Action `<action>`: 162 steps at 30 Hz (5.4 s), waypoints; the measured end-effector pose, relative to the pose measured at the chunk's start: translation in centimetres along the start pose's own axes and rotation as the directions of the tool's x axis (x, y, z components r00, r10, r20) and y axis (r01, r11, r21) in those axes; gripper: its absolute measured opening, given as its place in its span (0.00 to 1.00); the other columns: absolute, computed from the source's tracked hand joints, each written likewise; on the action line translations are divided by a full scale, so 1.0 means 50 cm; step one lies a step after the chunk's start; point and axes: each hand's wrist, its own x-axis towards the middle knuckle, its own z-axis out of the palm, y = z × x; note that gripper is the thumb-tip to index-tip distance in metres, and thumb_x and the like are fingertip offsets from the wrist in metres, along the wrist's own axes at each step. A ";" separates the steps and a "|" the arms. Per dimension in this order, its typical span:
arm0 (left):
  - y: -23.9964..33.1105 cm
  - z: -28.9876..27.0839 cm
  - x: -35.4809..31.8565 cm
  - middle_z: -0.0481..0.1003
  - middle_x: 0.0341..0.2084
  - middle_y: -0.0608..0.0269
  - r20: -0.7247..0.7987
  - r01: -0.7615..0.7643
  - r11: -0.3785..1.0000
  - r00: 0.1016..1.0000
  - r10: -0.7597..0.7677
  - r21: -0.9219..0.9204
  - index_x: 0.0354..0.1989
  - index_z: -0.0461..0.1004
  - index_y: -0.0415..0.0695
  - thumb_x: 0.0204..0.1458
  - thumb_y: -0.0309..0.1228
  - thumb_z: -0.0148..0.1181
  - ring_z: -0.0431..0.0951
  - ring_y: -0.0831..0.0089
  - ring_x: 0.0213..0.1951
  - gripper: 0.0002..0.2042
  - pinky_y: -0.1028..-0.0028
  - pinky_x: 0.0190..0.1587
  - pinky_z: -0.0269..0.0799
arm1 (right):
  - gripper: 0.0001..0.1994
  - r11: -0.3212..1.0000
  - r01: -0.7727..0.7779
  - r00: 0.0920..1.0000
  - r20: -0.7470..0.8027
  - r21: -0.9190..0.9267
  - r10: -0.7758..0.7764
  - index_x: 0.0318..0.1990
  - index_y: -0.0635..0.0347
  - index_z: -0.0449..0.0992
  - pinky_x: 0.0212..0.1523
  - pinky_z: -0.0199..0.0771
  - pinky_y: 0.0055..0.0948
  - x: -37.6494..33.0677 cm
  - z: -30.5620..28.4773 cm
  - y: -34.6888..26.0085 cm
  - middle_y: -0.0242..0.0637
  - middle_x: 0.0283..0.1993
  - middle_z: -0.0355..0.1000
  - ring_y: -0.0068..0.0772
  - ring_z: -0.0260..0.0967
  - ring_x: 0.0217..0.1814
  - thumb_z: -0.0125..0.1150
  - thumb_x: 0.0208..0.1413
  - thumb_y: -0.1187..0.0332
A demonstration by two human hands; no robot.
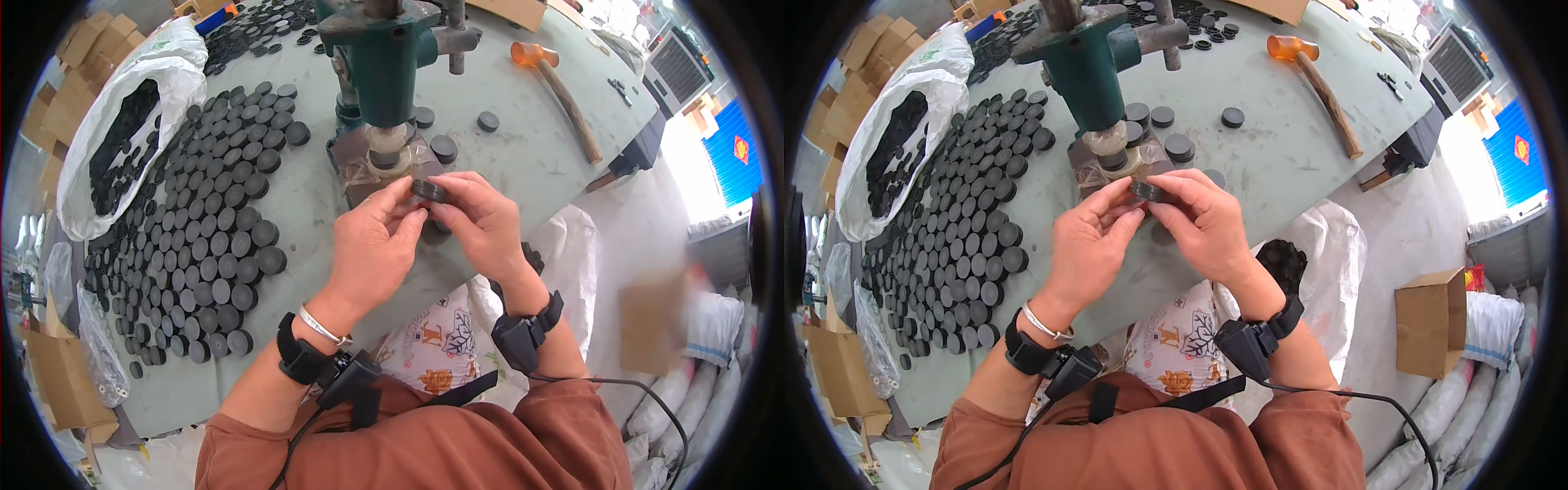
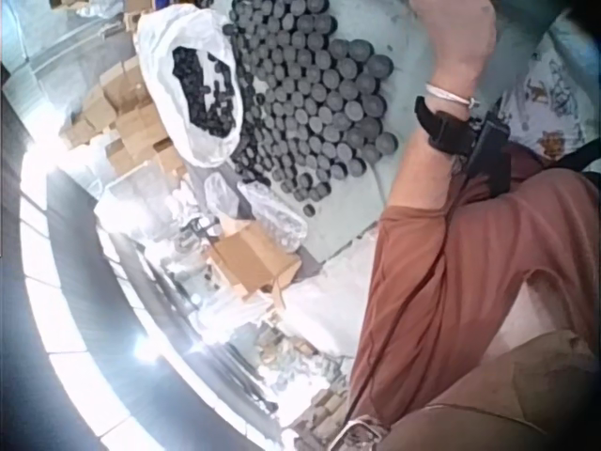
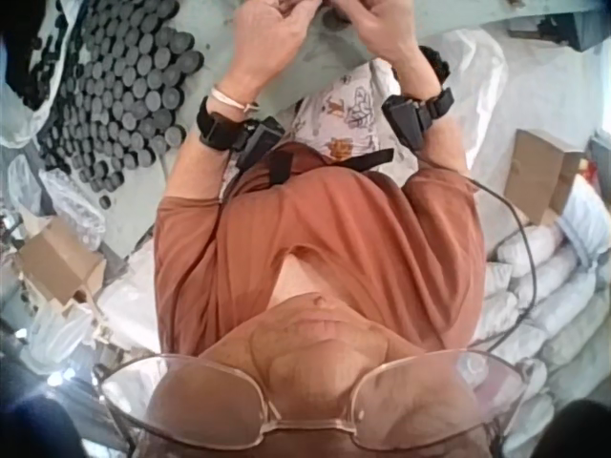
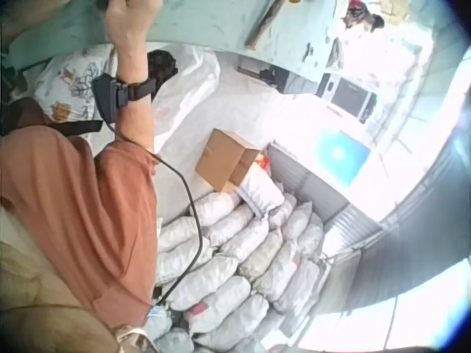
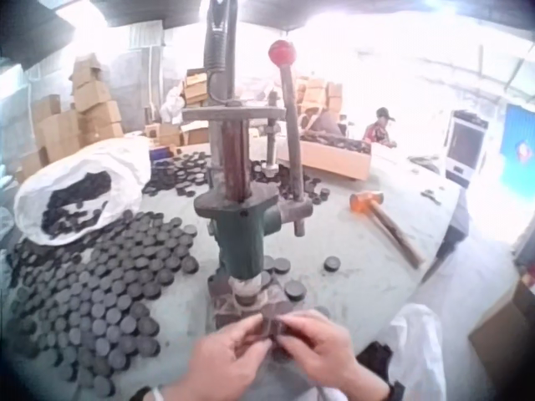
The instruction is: Assembling rubber disk components by inserting small metal rings into the center of rubber disks and using a manual press.
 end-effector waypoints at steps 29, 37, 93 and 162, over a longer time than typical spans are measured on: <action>-0.024 -0.032 -0.012 0.75 0.46 0.57 0.468 0.544 0.351 0.837 -0.283 -0.762 0.50 0.71 0.41 0.63 0.41 0.41 0.73 0.68 0.48 0.18 0.66 0.52 0.67 | 0.15 0.996 0.084 0.989 -0.119 0.016 -0.082 0.42 0.60 0.79 0.27 0.65 0.16 -0.044 0.015 -0.025 0.31 0.38 0.70 0.14 0.63 0.27 0.62 0.45 0.82; -0.032 -0.029 -0.012 0.73 0.48 0.58 0.480 0.555 0.307 0.828 -0.289 -0.773 0.50 0.71 0.42 0.63 0.41 0.40 0.72 0.70 0.49 0.18 0.66 0.52 0.67 | 0.16 0.996 0.088 0.989 -0.122 -0.014 -0.089 0.43 0.59 0.79 0.29 0.68 0.17 -0.043 0.017 -0.024 0.31 0.37 0.70 0.15 0.64 0.27 0.62 0.45 0.82; -0.005 -0.016 -0.020 0.69 0.52 0.46 0.239 0.329 0.587 0.944 -0.228 -0.740 0.55 0.63 0.35 0.60 0.32 0.51 0.71 0.56 0.56 0.18 0.59 0.58 0.68 | 0.24 0.322 0.038 0.952 -0.064 -0.946 -0.300 0.52 0.51 0.75 0.57 0.49 0.44 -0.113 -0.046 -0.029 0.55 0.66 0.54 0.51 0.53 0.62 0.60 0.49 0.51; -0.020 -0.021 -0.031 0.74 0.42 0.52 0.096 0.213 0.597 0.970 -0.223 -0.774 0.52 0.62 0.35 0.53 0.22 0.57 0.77 0.61 0.46 0.18 0.63 0.51 0.75 | 0.27 0.325 0.207 0.915 0.065 -0.923 -0.397 0.49 0.33 0.76 0.59 0.45 0.44 -0.099 0.002 -0.059 0.46 0.66 0.57 0.46 0.49 0.65 0.64 0.38 0.42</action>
